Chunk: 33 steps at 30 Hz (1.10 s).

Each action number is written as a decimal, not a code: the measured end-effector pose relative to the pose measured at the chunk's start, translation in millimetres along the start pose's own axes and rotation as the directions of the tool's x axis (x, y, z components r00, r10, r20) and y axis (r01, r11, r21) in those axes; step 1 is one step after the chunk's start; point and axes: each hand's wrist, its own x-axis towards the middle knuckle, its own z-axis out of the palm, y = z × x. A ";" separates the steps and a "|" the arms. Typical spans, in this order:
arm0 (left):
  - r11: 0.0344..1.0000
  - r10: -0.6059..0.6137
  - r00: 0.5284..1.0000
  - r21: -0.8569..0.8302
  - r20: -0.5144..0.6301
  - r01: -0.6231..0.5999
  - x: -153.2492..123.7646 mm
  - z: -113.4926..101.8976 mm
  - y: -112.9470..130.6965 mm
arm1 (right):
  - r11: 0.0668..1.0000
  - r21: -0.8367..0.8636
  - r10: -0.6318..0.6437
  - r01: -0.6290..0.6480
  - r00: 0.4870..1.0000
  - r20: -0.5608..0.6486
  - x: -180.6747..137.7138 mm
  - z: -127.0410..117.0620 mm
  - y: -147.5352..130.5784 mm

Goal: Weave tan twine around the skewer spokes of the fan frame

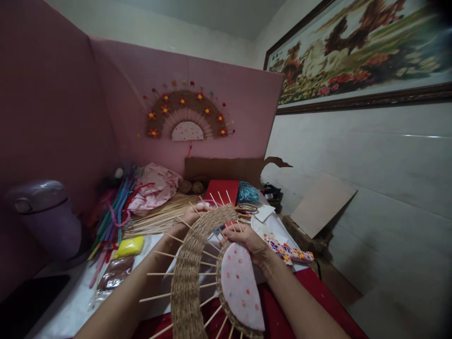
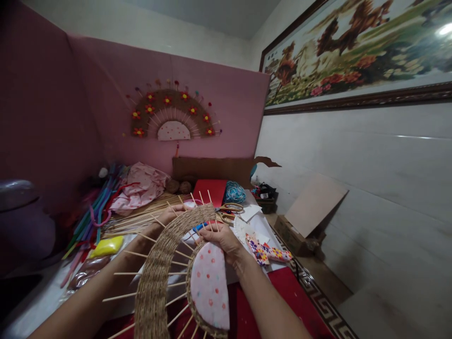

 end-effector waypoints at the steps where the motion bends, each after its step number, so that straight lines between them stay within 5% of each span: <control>1: 0.999 0.007 1.000 0.048 -0.005 -0.006 -2.2 0.5 1.0 | 1.000 0.008 -0.006 0.006 1.000 -0.005 -0.2 -0.1 -0.3; 21: 0.979 -0.019 1.000 0.201 -0.013 0.021 -25.3 -28.3 22.0 | 0.999 -0.021 -0.049 0.048 0.997 -0.068 -3.3 -4.7 -3.2; 33: 0.966 0.203 0.968 0.192 -0.148 -0.173 -26.9 -35.1 35.8 | 0.995 -0.073 -0.076 0.069 0.993 -0.085 -1.7 -4.2 -0.3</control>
